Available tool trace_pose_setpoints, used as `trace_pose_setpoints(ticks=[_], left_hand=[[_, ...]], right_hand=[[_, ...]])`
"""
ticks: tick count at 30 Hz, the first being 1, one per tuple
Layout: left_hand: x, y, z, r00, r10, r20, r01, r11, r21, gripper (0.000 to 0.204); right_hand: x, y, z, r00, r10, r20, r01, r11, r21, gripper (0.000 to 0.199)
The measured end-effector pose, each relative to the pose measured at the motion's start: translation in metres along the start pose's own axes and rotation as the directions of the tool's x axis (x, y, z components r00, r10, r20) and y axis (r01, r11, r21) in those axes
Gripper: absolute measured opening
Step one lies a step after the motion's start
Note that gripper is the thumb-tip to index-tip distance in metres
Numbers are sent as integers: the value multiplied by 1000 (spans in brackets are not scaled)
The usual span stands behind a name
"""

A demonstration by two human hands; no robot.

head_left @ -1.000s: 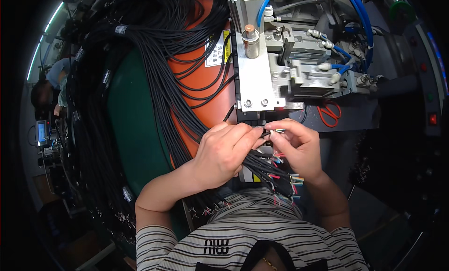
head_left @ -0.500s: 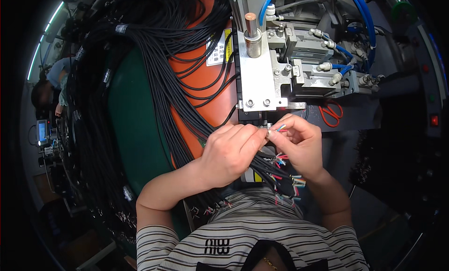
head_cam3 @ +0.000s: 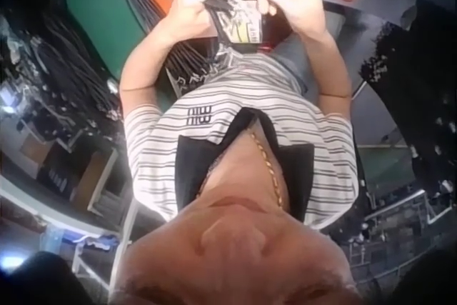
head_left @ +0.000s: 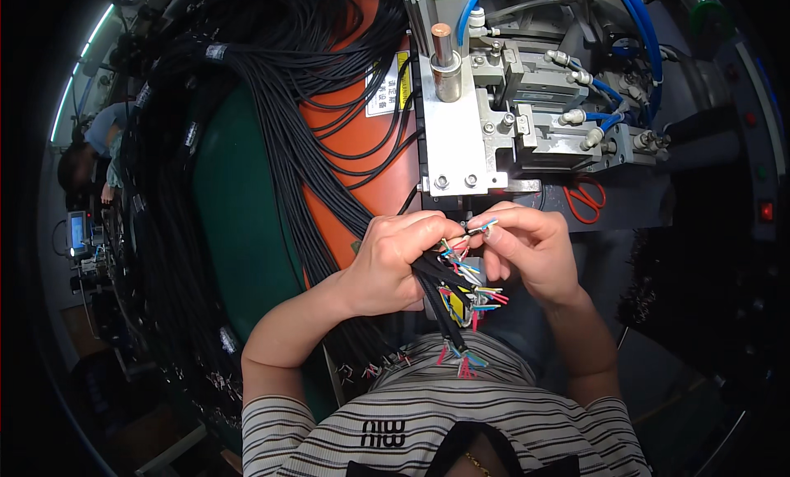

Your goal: Assemble wire harnesses by feeding wires into an automated processing machine and interacting with a touchscreen.

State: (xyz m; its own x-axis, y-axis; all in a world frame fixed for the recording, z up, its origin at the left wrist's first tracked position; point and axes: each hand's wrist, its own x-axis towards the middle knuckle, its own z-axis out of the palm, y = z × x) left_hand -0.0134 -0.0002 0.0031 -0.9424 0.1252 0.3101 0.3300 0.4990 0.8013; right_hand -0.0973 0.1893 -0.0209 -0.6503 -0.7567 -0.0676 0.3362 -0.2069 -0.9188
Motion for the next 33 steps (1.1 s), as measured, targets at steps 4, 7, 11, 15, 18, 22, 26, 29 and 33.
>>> trace_pose_setpoints(ticks=[4,7,11,15,18,22,26,29,33], left_hand=[[-4,0,9,999,32,-5,-31,989,145,20],[-10,5,10,997,77,20,-79,938,337,27],[-10,8,8,987,135,92,-164,815,556,49],[-10,7,9,989,107,99,-144,824,548,46],[-9,9,9,989,101,108,-145,815,562,46],[-5,13,6,973,128,191,-218,783,583,46],[-3,16,7,964,116,237,-244,740,627,45],[0,19,9,964,88,249,-235,714,659,45],[3,22,10,963,46,265,-222,693,686,43]], right_hand=[[1,1,4,897,-434,78,338,562,-755,9],[1,-1,6,885,-445,138,325,377,-868,5],[1,-5,4,927,-344,149,229,203,-952,8],[1,-3,3,930,-340,138,233,258,-937,7],[-1,-2,3,932,-332,148,239,255,-937,5],[-2,3,3,915,-380,136,242,245,-939,6],[-2,-2,5,925,-350,149,230,203,-952,6],[-2,-6,7,944,-278,175,212,109,-971,7],[9,-4,-13,964,-204,170,235,356,-904,9]])
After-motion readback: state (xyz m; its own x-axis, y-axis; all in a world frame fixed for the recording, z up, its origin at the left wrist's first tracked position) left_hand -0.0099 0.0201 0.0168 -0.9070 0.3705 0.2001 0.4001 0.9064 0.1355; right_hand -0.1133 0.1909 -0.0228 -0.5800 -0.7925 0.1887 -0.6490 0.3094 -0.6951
